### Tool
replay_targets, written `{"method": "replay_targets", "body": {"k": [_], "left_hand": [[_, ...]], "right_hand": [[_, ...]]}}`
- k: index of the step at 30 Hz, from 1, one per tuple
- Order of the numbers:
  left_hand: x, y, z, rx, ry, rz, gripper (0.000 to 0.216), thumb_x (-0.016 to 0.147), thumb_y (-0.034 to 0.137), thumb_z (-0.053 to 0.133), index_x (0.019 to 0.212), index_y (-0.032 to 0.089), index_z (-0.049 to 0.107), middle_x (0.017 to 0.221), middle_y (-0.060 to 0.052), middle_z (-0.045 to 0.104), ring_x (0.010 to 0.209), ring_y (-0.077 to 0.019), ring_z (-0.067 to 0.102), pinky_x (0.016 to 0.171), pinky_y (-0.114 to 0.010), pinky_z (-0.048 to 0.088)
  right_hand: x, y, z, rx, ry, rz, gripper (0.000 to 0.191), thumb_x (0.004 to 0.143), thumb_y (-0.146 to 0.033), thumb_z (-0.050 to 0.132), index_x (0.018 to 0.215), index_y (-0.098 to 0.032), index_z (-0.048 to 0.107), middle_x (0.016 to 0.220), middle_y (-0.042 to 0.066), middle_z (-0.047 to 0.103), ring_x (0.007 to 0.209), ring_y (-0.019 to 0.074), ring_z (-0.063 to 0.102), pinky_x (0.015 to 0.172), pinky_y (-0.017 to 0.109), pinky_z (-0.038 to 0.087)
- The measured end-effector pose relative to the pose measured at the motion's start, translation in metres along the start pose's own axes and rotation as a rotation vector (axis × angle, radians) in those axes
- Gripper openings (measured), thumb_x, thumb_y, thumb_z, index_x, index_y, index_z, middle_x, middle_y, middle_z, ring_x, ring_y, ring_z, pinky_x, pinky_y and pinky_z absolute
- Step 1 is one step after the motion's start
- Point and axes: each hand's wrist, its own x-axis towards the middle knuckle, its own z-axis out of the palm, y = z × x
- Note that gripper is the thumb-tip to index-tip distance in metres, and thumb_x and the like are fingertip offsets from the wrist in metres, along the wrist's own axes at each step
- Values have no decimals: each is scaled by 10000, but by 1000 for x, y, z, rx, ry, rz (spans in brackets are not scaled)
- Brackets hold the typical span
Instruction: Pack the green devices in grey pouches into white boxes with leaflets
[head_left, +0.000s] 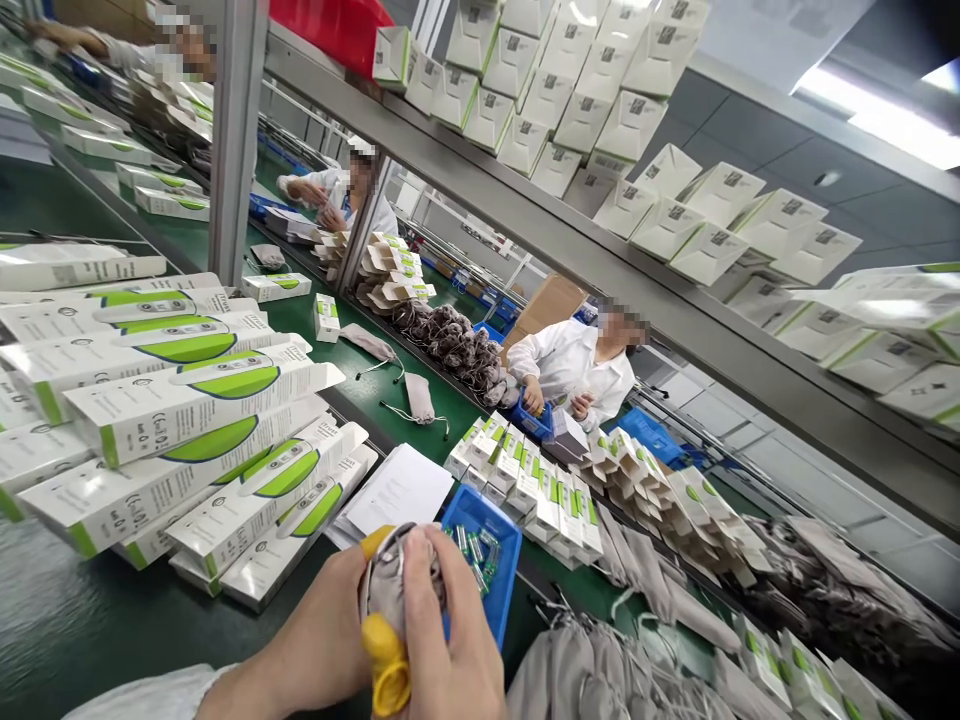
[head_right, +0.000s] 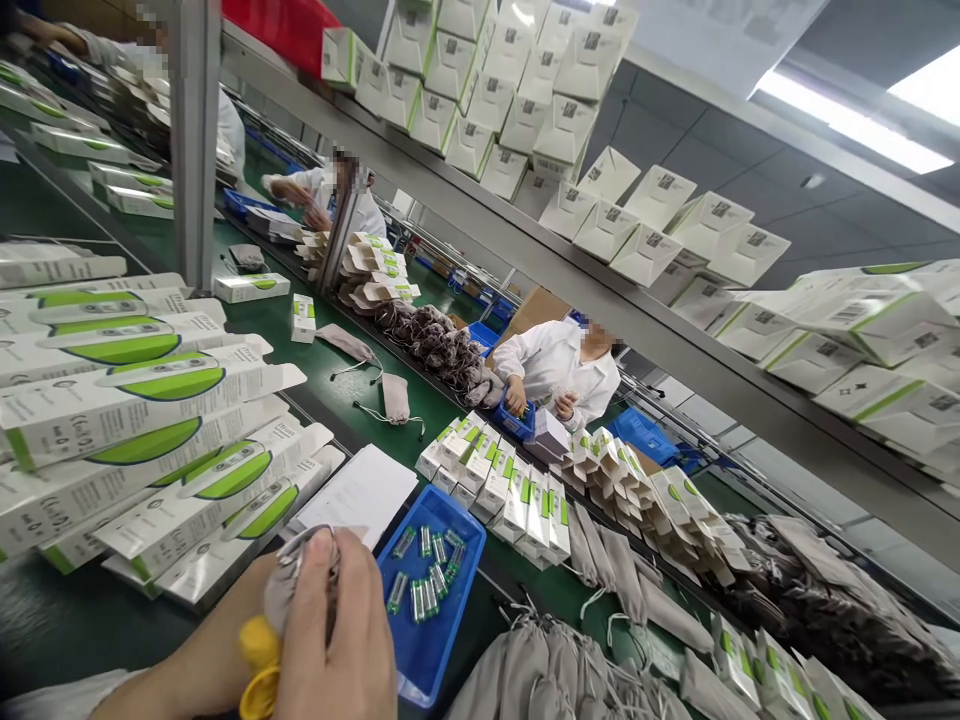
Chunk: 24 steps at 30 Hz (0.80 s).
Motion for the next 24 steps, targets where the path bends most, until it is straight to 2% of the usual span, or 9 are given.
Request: {"method": "replay_targets", "body": {"k": [5,8,11,13,15,17,19,21,24], "left_hand": [[1,-9,-4,-34,-98,30,472,595,77,645,1049,173,557,1006,-19,674,883,-203,626,793,-253,524],[1,-18,-6,-21,-95,61,522,605,81,622,1111,169,532,1086,-39,649,938,-215,620,870,-285,504],[1,-25,-10,133,-9,104,550,637,136,589,1177,169,489,1133,-65,625,1027,-260,592,938,-348,469],[0,-27,-14,227,-21,125,602,625,151,599,1209,187,459,1133,-62,624,1063,-278,577,937,-355,472],[-2,-28,-18,261,-90,114,642,603,167,643,1212,203,443,1117,-55,631,1046,-276,591,890,-325,502],[-5,-30,-22,261,-12,43,551,623,245,674,1135,205,477,1087,-57,645,999,-266,616,860,-313,515],[-9,-33,-25,260,179,-59,420,659,372,664,1014,202,518,1021,-68,666,949,-275,634,834,-336,519],[-12,-35,-23,237,305,-128,392,661,452,650,940,201,536,941,-71,680,905,-286,645,794,-353,521],[-12,-32,-12,161,230,-118,397,624,423,671,931,195,566,875,-49,691,864,-267,655,763,-319,521]], "right_hand": [[20,15,-11,151,-57,-72,414,746,-112,428,1136,-151,558,1059,133,642,946,250,619,743,359,524],[34,25,-9,290,-238,-41,329,634,-70,448,874,-205,627,858,34,688,729,184,618,668,362,463],[34,22,3,326,-451,10,240,595,-45,467,690,-236,576,710,-53,661,693,157,558,695,382,389],[30,17,8,295,-524,4,199,604,-46,506,674,-227,548,701,-58,644,758,168,541,837,457,356],[27,18,4,309,-580,-46,245,617,-56,532,773,-239,581,815,-41,641,852,172,541,1001,508,248],[23,30,-4,365,-548,-48,323,703,-111,510,978,-253,603,1043,9,601,997,173,526,1060,436,241],[19,56,-9,295,-434,132,365,807,-165,409,1137,-219,558,1167,69,532,1082,160,498,994,335,359],[14,88,-4,99,-354,392,359,826,-134,346,1105,-152,571,1083,112,564,1037,172,524,887,311,435],[4,132,25,-97,-473,566,222,800,-103,449,921,-135,632,884,88,626,909,213,565,836,387,446]]}}
